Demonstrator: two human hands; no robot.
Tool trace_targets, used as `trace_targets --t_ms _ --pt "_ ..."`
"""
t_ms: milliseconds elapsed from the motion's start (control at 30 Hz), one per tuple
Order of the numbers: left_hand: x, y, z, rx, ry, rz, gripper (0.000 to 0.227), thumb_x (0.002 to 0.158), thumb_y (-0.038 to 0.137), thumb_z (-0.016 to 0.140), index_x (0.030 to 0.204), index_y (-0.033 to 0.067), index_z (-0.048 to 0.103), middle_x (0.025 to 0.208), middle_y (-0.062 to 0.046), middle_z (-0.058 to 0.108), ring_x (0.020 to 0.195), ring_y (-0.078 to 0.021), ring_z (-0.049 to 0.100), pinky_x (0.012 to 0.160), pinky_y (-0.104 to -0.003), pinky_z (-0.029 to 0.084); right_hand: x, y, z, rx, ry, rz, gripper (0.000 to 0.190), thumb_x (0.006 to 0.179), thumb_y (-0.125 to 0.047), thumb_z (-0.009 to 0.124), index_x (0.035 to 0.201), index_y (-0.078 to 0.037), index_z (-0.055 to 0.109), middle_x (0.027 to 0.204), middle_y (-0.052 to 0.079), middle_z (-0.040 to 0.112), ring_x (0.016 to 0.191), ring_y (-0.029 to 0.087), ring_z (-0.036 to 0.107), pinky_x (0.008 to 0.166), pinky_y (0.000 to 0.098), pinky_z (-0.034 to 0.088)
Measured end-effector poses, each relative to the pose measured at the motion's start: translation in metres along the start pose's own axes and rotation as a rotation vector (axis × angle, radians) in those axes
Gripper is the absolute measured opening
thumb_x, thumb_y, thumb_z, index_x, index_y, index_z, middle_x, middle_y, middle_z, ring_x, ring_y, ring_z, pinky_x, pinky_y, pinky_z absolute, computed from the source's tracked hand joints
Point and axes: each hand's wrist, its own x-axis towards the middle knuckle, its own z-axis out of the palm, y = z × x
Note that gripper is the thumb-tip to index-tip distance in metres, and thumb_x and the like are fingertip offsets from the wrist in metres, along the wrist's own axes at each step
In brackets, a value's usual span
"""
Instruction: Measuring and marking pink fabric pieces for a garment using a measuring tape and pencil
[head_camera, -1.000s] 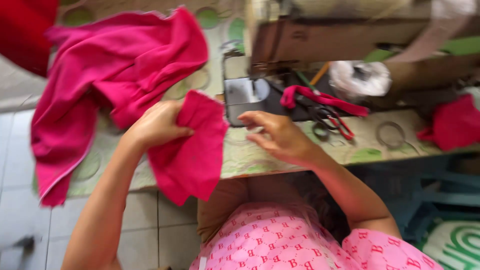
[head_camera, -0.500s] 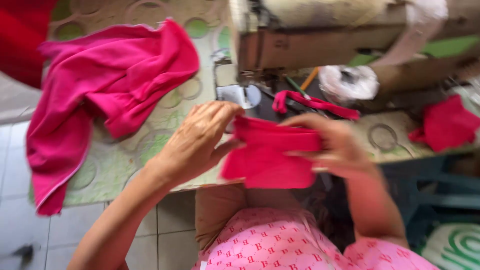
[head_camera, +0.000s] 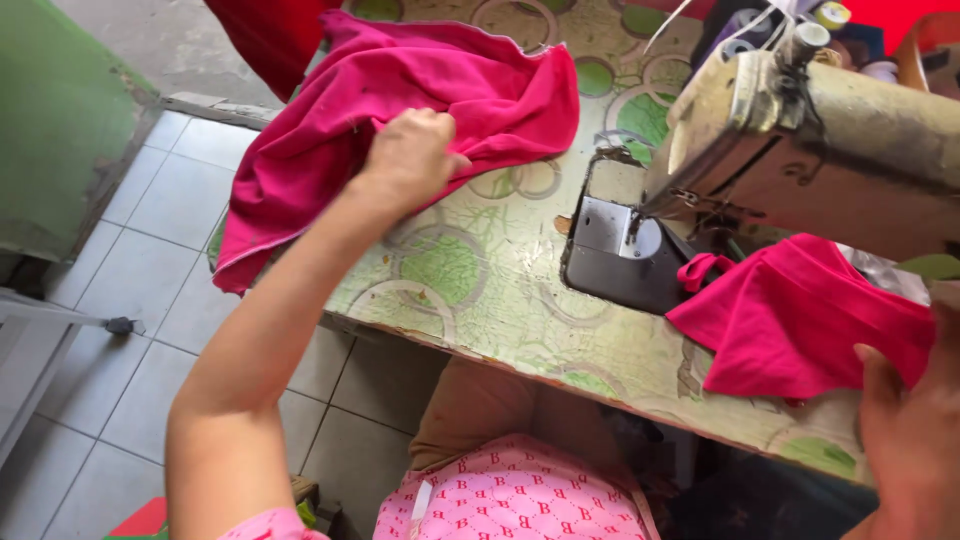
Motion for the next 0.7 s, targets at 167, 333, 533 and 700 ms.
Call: trace_targets --t_ms 167,333,533,700 --pt "0.009 -0.010 0.084 0.715 0.164 0.151 0.021 0.097 0.021 0.049 0.097 0.0193 0.071 0.095 -0.010 0.073 0.087 -0.0329 0.066 0.076 -0.048 0.044 0.020 -0.087 -0.047 0.182 -0.227 -0.012 0.049 0.099 -0.035 0.067 0.141 -0.010 0.072 0.139 0.008 0.074 0.122 0.023 0.069 0.103 0.0346 0.051" --pt "0.002 0.036 0.038 0.415 0.075 -0.038 0.014 0.096 0.011 0.041 0.103 0.0143 0.053 0.093 -0.013 0.070 0.079 -0.0398 0.070 0.064 -0.052 0.052 0.052 -0.131 -0.024 0.650 -0.455 -0.255 0.047 0.087 -0.021 0.073 0.133 -0.013 0.066 0.122 0.000 0.076 0.104 0.012 0.076 0.095 0.0278 0.056" --pt "-0.058 0.111 -0.011 -0.263 -0.329 0.237 0.030 0.092 0.035 0.059 0.107 0.0099 0.051 0.091 -0.019 0.072 0.085 -0.0470 0.070 0.066 -0.059 0.053 0.076 -0.170 0.033 0.908 -0.837 0.078 0.064 0.094 -0.026 0.065 0.153 -0.017 0.045 0.123 0.010 0.076 0.092 0.022 0.081 0.082 0.0356 0.063" --pt "-0.010 0.068 -0.028 -0.314 -0.242 0.315 0.019 0.095 0.027 0.060 0.097 0.0084 0.064 0.090 -0.022 0.074 0.092 -0.0460 0.072 0.077 -0.059 0.056 0.060 -0.164 0.048 0.895 -0.864 0.229 0.067 0.095 -0.030 0.066 0.157 -0.014 0.045 0.120 0.017 0.077 0.079 0.031 0.084 0.076 0.0430 0.064"
